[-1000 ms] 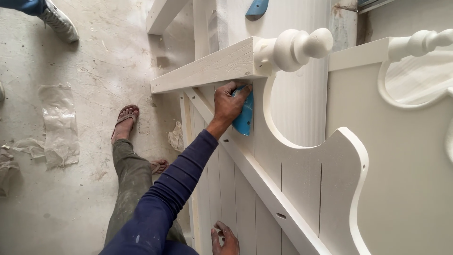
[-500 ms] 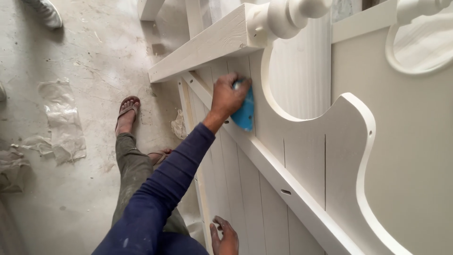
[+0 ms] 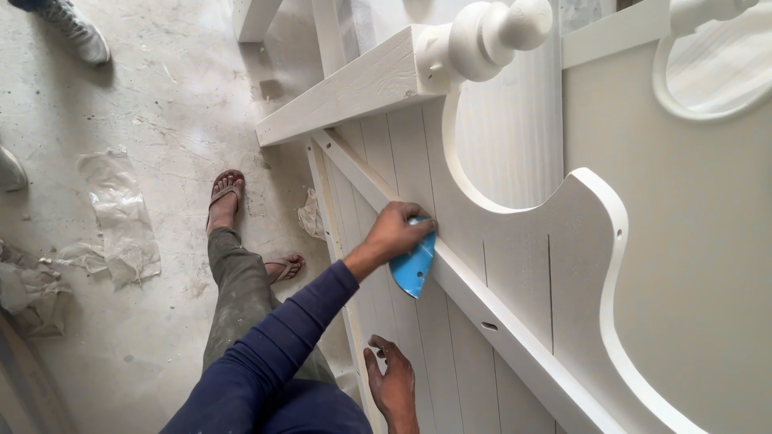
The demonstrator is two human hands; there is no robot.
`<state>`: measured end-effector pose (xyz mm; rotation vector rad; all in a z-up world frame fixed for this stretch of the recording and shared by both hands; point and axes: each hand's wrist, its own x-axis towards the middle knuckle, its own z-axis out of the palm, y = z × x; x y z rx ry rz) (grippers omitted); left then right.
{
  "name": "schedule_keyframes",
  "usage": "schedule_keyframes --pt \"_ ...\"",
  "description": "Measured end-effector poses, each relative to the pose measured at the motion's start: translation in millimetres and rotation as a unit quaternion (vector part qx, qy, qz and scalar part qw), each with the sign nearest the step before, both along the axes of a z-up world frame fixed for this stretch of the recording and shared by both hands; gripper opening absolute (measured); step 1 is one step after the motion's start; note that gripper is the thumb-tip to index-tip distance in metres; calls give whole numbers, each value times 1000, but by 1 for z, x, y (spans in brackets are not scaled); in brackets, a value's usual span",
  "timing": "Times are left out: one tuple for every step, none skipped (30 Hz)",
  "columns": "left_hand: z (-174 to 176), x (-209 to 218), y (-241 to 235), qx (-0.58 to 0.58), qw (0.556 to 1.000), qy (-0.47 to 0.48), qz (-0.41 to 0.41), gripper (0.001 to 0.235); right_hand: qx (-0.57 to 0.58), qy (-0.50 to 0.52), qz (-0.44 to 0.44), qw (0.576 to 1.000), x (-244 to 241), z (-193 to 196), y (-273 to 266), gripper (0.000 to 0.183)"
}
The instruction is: The person sands the white painted surfaces of a wooden furniture frame, moving a blue sanding block along the panels and edges. They briefly peel and reposition the sandpaper on the block, then continue sanding different sections of the frame.
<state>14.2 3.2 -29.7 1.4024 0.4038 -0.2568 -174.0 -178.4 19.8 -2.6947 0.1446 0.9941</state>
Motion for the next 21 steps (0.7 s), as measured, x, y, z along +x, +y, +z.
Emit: schedule_keyframes --pt "-7 2 0 3 1000 -18 3 32 -7 -1 -3 1000 3 1 1 33" --pt "5 10 16 3 1000 -20 2 32 -7 -3 -5 1000 4 2 1 33" --pt "16 18 32 -14 1000 -11 23 33 -9 -8 -11 1000 5 3 0 33" --pt "27 24 47 -31 999 -1 42 34 -10 -12 -19 1000 5 4 0 32" --pt "26 33 55 -31 999 -1 38 34 -9 -12 -23 1000 3 2 1 32" --pt "25 42 63 -29 999 -5 43 34 -18 -1 -33 999 3 1 0 33" --pt "23 51 71 -26 998 -8 48 34 -26 9 -43 999 3 0 -1 33" --pt "14 49 64 -24 998 -6 50 34 -23 12 -42 999 2 -4 -3 33" --pt "4 48 58 -6 995 -55 83 34 -5 2 -25 1000 1 -9 -5 35" --pt "-5 44 50 11 988 -102 111 34 13 -6 -11 1000 -3 -13 -7 36" --pt "0 31 39 12 989 -99 109 34 15 -3 -12 1000 -3 -14 -2 36" --pt "6 20 25 47 990 -95 96 32 17 4 -11 1000 -1 -14 2 36" --pt "12 8 12 82 989 -91 83 30 19 10 -9 1000 1 -13 5 36" --pt "13 5 7 82 989 -91 79 30 20 10 -13 1000 2 -15 6 36" --pt "14 1 2 80 992 -80 54 30 29 9 1 1000 2 -16 8 36" --pt "14 -3 -2 77 994 -70 32 30 38 7 18 999 3 -17 9 36" --pt "14 -3 2 77 994 -70 30 30 38 7 17 999 3 -15 13 36" --pt "14 -1 5 61 996 -58 -1 30 34 13 19 999 7 -12 15 36" --pt "14 1 9 45 997 -46 -32 31 31 20 20 999 10 -8 18 37" --pt "9 8 16 46 997 -48 -29 31 31 17 23 999 12 -6 17 37" --pt "4 15 22 34 998 -50 -29 31 24 12 10 1000 14 -3 17 36"
